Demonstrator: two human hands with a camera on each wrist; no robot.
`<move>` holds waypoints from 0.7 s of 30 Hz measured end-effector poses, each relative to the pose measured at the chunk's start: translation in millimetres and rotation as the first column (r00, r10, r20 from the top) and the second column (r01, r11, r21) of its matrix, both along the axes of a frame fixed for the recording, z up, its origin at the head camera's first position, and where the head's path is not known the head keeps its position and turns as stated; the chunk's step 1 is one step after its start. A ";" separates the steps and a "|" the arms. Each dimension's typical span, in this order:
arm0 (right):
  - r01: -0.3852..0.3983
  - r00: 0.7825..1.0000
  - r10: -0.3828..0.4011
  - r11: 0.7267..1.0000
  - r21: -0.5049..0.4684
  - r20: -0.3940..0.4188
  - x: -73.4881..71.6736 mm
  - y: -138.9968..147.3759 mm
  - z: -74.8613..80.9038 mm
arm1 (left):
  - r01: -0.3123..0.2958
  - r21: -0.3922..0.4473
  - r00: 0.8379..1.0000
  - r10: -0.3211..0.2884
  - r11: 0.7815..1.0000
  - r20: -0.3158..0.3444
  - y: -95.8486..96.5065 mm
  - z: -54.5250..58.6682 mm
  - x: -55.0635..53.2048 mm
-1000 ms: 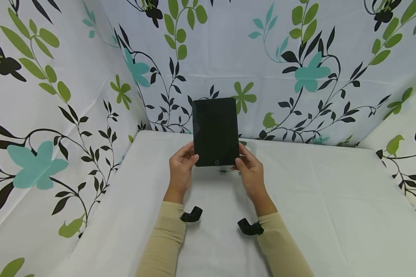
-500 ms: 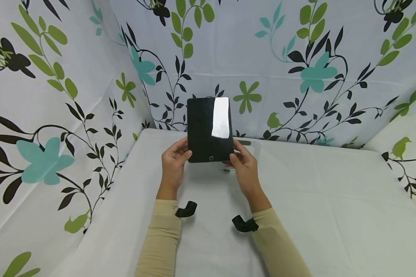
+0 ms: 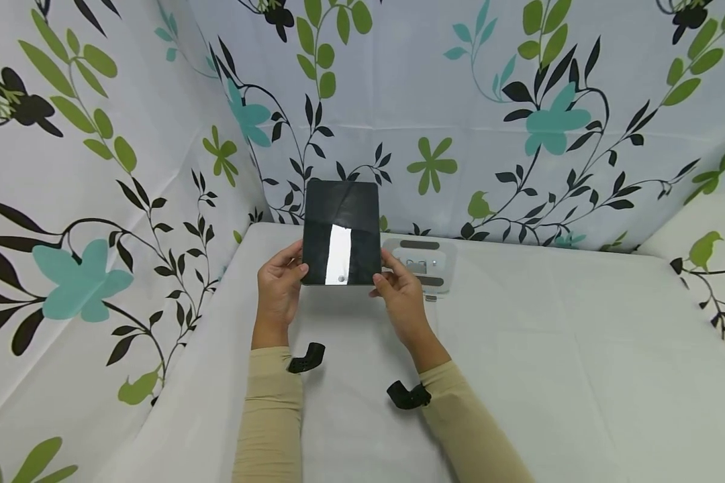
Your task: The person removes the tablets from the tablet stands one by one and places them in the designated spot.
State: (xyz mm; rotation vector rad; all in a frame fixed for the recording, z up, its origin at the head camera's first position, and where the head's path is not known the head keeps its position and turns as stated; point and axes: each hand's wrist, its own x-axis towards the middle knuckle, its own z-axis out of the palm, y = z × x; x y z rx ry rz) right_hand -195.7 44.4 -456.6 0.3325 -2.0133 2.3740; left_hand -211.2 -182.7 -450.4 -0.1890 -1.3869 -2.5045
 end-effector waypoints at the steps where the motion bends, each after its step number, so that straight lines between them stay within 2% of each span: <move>1: 0.000 1.000 0.000 1.000 0.007 0.001 0.3 -1.9 -1.2 | 0.001 0.005 1.000 -0.001 1.000 0.006 -1.9 -0.7 -0.1; 8: 0.007 1.000 -0.007 1.000 -0.005 0.030 0.7 -9.3 -10.5 | 0.027 0.022 0.999 -0.028 0.999 0.028 -9.0 -6.8 -0.1; 13: 0.023 0.998 -0.021 0.999 -0.046 0.054 -1.2 -14.2 -17.4 | 0.008 0.014 0.998 -0.009 1.000 0.060 -12.2 -13.7 -2.1; 21: 0.057 0.996 -0.055 0.998 -0.038 0.065 -5.1 -21.1 -33.2 | -0.021 -0.121 0.988 0.040 0.992 0.151 -17.3 -22.3 -5.0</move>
